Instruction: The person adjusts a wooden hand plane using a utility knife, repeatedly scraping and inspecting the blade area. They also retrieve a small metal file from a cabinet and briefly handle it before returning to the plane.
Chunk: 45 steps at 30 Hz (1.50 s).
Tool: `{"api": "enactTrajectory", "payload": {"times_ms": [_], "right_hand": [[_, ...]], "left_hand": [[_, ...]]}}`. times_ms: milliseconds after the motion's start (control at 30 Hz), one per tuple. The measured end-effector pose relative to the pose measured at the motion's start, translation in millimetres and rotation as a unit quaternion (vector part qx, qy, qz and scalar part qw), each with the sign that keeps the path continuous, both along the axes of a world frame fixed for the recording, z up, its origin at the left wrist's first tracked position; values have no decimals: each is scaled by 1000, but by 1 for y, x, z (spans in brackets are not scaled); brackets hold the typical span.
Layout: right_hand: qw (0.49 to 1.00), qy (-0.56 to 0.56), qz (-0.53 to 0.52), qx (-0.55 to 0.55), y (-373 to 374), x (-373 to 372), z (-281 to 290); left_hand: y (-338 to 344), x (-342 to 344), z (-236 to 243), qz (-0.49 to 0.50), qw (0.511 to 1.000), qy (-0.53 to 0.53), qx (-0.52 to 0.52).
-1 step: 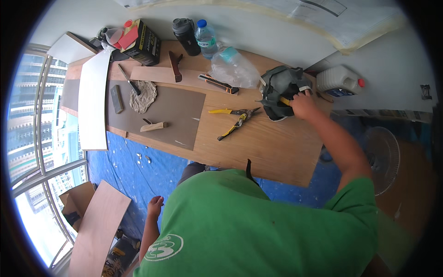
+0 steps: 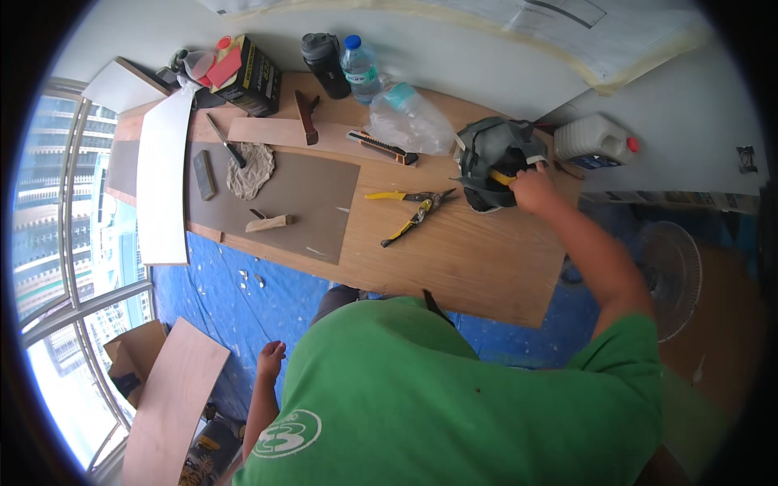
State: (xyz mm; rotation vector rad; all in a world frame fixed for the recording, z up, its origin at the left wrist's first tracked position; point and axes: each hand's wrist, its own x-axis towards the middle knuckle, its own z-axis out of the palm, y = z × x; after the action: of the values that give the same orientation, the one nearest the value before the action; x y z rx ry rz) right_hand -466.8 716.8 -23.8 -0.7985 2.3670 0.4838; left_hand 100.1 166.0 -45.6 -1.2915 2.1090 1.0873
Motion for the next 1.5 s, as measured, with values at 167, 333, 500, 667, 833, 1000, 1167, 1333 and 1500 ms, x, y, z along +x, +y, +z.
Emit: {"api": "enactTrajectory", "payload": {"times_ms": [167, 333, 500, 667, 833, 1000, 1167, 1333, 1500], "right_hand": [[994, -72, -47, 65, 2, 17, 15], [968, -28, -248, -29, -14, -6, -13], [972, 120, -191, -65, -37, -17, -82], [973, 156, -170, 8, -48, -19, -113], [981, 72, -177, 33, -65, -30, -50], [978, 1, -180, 109, -63, -52, 30], [967, -53, -228, 101, -25, -85, 76], [855, -207, -458, -129, 28, -83, 121], [661, -335, -459, -491, 25, -14, 144]], "left_hand": [[-6, -54, 5, -37, 999, -6, -23], [-5, -60, 5, -26, 1000, -1, -9], [-8, -46, 0, -29, 999, -18, -11], [-8, -10, -8, 52, 999, -10, -10], [9, 20, -10, 64, 997, -34, -4], [17, 22, -16, 33, 995, -90, -8], [4, 3, -30, 84, 996, -41, 14], [-12, -16, -41, 55, 998, -3, 0], [-12, -27, -43, 8, 1000, -3, -23]]}}
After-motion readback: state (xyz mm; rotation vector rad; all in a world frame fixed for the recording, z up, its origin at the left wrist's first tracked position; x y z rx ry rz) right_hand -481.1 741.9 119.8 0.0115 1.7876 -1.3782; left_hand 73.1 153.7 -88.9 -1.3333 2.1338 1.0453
